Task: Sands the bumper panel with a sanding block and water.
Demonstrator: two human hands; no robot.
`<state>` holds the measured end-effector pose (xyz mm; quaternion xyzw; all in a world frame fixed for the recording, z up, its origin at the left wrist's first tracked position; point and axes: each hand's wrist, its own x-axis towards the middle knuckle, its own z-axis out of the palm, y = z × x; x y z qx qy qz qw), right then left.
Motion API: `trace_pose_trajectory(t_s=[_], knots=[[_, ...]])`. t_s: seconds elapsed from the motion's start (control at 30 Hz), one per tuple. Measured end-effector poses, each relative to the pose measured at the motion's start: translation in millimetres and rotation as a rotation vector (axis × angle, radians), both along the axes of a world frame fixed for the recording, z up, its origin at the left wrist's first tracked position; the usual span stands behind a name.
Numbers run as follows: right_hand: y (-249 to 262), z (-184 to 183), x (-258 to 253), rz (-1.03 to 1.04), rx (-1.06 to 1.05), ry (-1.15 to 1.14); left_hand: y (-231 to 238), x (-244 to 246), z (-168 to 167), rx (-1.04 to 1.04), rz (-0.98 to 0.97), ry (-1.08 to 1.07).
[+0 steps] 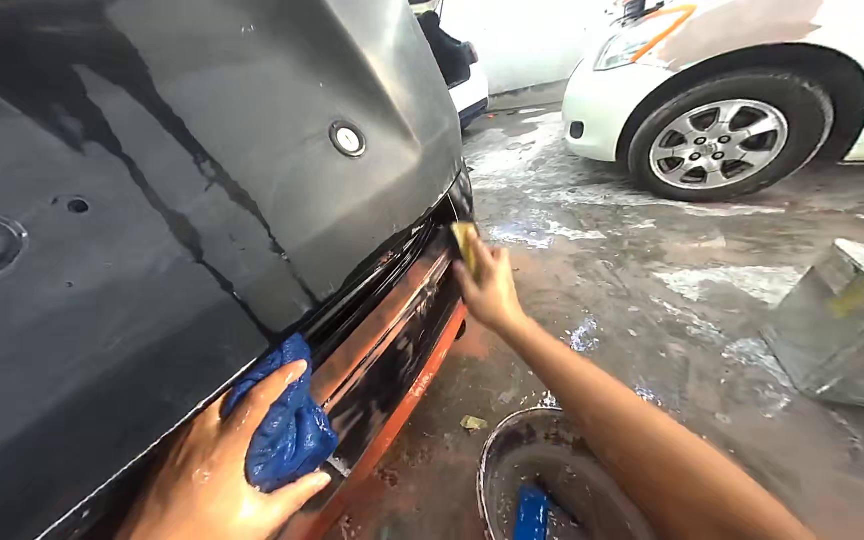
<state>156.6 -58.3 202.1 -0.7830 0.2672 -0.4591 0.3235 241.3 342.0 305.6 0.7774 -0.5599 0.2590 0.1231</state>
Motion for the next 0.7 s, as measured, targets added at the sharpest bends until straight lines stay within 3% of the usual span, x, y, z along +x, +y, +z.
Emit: trace_pose_trajectory(t_s=[0.1, 0.23, 0.3, 0.4, 0.47, 0.57, 0.63, 0.7], knots=[[20.1, 18.6, 7.1, -0.094, 0.161, 0.011, -11.4, 1.7, -4.9, -0.012, 0.019, -0.099], [134.0, -38.6, -26.5, 0.058, -0.199, -0.142, -43.1, 2.6, -2.1, -0.091, 0.017, -0.109], [113.9, -47.5, -23.5, 0.076, -0.24, -0.153, -52.6, 6.0, 1.1, -0.161, 0.005, -0.08], [65.7, -24.1, -9.0, -0.015, -0.02, -0.121, -60.3, 10.9, 12.4, -0.157, 0.011, -0.018], [103.5, -14.9, -12.7, -0.049, 0.074, -0.105, -63.4, 12.8, 22.5, -0.135, -0.005, 0.083], [207.2, -39.5, -26.1, 0.056, -0.081, -0.229, -64.8, 16.8, 20.5, -0.259, -0.121, 0.221], [208.0, -47.8, -19.6, 0.049, -0.174, -0.276, -64.7, 16.1, 16.4, -0.323, -0.199, 0.2], [162.4, -34.9, -7.0, -0.008, -0.153, -0.28, -62.5, 16.5, 13.8, -0.327, -0.224, 0.165]])
